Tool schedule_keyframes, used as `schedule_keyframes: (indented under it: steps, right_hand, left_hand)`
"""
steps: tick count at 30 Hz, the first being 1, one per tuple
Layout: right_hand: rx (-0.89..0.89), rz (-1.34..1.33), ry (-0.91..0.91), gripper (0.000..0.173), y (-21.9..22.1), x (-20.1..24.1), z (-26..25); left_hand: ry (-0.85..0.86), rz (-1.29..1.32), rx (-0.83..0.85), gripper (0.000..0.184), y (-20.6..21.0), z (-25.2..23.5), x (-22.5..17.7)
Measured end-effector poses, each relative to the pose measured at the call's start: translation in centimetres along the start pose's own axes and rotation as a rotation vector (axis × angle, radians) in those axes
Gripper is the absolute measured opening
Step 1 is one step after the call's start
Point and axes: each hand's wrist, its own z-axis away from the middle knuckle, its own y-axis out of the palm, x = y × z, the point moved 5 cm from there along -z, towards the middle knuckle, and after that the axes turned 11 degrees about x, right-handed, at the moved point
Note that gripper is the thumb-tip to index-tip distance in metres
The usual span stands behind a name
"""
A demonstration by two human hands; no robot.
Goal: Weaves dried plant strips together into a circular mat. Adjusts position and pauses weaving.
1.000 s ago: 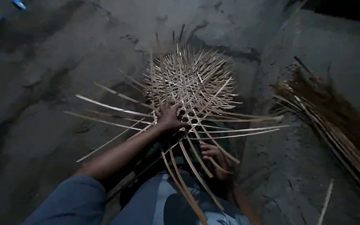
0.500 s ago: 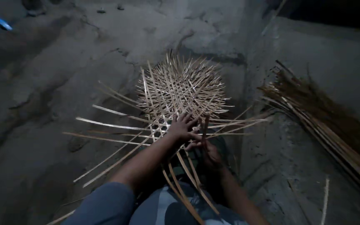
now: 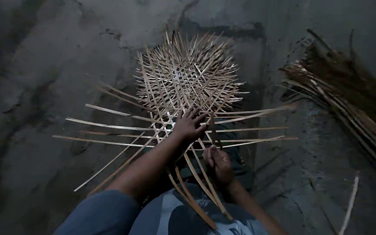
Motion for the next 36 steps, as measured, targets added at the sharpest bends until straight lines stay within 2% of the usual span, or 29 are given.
schedule_keyframes:
  steps: [3, 11, 17, 20, 21, 23, 24, 26, 28, 31, 33, 36]
  right_hand:
    - [-0.031, 0.141, 0.055, 0.045, 0.6, -0.1, 0.0]
    - [-0.060, 0.149, 0.046, 0.047, 0.5, -0.4, 0.7]
    - [-0.096, 0.108, 0.022, 0.043, 1.2, 0.9, 5.7]
    - [0.006, 0.220, -0.029, 0.043, 0.6, 0.6, 7.3]
    - [0.095, 0.305, -0.005, 0.041, -0.1, 1.1, 7.5]
    - [0.289, 0.428, 0.156, 0.034, -2.2, 3.7, 8.0]
    - [0.358, 0.469, 0.245, 0.045, -3.4, 5.2, 8.4]
    - [0.340, 0.616, 0.295, 0.063, -5.6, 7.2, 8.6]
    - [0.312, 0.776, 0.182, 0.064, -5.7, 6.9, 7.4]
    - [0.365, 0.789, -0.152, 0.035, -3.3, 5.6, 4.5]
    - [0.335, 0.646, -0.252, 0.041, -2.6, 5.0, 2.1]
    - [0.277, 0.433, -0.163, 0.062, -2.5, 4.6, -0.3]
  left_hand:
    - [-0.007, 0.015, 0.013, 0.058, 0.2, -0.5, 0.0]
    - [0.009, 0.037, 0.050, 0.060, 0.8, -1.5, 0.0]
    - [0.022, 0.017, 0.043, 0.059, 0.9, -1.7, 0.3]
    - [0.032, 0.017, 0.038, 0.060, 0.7, -1.6, 0.5]
    - [0.041, 0.021, 0.026, 0.060, 0.5, -1.5, 0.6]
    - [0.050, 0.012, 0.004, 0.062, 0.1, -1.4, 0.8]
    - [0.046, 0.001, 0.008, 0.063, 0.1, -1.2, 0.8]
    - [0.033, -0.014, 0.024, 0.065, 0.0, -0.8, 0.5]
    - [0.026, -0.034, 0.026, 0.067, 0.0, -0.5, 0.4]
    - [0.024, -0.041, -0.003, 0.067, -0.1, -0.3, 0.2]
    - [0.021, -0.040, -0.021, 0.067, -0.4, 0.2, 0.0]
    - [0.019, -0.029, -0.041, 0.066, -0.4, 0.5, 0.1]
